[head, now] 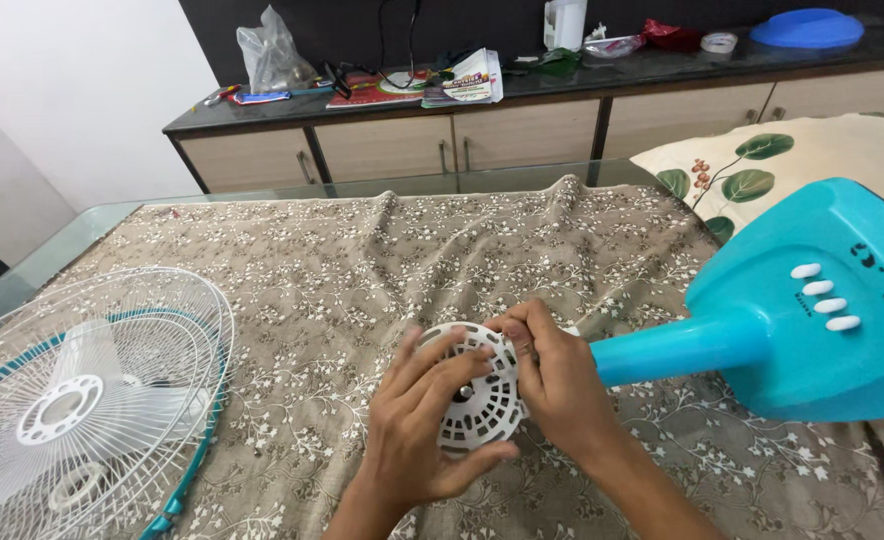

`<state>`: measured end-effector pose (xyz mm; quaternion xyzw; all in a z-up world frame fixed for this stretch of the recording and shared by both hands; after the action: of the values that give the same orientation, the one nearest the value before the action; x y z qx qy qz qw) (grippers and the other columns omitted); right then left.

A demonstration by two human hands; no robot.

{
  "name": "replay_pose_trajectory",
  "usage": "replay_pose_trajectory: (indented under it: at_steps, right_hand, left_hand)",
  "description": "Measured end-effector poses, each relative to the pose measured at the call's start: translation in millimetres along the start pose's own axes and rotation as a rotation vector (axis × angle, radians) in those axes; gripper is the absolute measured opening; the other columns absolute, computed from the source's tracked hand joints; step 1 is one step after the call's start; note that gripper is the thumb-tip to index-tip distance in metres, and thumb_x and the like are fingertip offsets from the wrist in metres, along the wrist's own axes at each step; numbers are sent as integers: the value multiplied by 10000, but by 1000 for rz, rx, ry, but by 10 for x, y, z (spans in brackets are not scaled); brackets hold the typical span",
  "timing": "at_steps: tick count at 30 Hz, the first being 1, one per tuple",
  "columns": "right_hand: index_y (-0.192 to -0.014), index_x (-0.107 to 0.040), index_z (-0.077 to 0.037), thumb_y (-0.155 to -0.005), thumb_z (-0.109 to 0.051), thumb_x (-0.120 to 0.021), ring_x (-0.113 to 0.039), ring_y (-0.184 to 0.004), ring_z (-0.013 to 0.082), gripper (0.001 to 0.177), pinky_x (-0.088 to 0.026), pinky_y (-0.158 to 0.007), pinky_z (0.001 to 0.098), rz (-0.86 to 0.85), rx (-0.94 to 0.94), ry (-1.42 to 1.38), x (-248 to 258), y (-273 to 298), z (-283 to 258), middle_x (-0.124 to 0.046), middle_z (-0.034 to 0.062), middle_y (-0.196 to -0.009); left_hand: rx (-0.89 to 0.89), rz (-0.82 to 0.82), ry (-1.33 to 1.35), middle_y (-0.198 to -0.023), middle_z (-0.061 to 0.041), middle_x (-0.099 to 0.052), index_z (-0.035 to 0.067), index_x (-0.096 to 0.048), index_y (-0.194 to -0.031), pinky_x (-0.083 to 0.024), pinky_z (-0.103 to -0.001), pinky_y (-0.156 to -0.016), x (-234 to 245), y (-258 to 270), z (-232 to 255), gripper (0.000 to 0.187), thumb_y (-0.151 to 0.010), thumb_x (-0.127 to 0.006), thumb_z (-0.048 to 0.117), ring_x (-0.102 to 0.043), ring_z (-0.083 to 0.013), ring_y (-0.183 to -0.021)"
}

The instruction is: The person assembles the motor housing of a teal and white electric fan on a table. They place a white plastic cover onto the motor, align it, and use a green-handled screwdriver to tighten a central screw. The fan cage and blades remain disassembled on the table.

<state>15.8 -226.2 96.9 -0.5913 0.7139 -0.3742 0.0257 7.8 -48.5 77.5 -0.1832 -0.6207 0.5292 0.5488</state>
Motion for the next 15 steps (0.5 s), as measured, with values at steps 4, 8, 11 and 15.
replay_pose_trajectory:
  at_steps: [4,8,11,15]
  right_hand:
    - [-1050,-566,-53,-1058,-233,-460,-805,-744,231,209,-592,-596,373,34,24,24,-13,-8,-4,-797,107,-915]
    - [-1045,-588,-65,-1060,-235,-467,-805,-769,197,209,-603,-614,353,53,5,73,22,-3,-91,-798,88,-910]
    - [-1110,-591,-35,-1130,-227,-423,-653,-670,158,256,-597,-832,346,176,259,-69,80,89,-235,-803,118,-1028]
    - [-1014,-520,-56,-1112,-270,-403,-718,-794,95,263,-589,-790,271,-205,78,-565,-56,111,-281,-751,64,-788]
  left_hand:
    - [14,182,-108,-1565,-276,-349,70,-286,-1522,-158,-652,-1274,-73,175,-21,1261,-591,-815,737,-292,-418,-1525]
    - [126,234,166,-1644,-294,-266,60,-47,-1627,-389,-557,-1236,-242,321,-103,1460,-598,-950,565,-428,-456,-1479]
    - [188,238,297,-1652,-309,-328,40,7,-1646,-482,-513,-1166,-325,408,-109,1497,-635,-1005,481,-593,-404,-1415]
    - [236,233,302,-1592,-330,-399,19,19,-1621,-558,-461,-1051,-303,434,-136,1466,-659,-1015,413,-661,-385,-1314]
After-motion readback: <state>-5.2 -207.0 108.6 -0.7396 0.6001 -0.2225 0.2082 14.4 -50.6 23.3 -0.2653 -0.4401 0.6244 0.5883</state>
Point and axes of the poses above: each hand's wrist, its own y-axis away from the middle knuckle, its own x-axis out of the back of the hand, z = x × y, the point moved 2 cm from there along -y, towards the middle knuckle
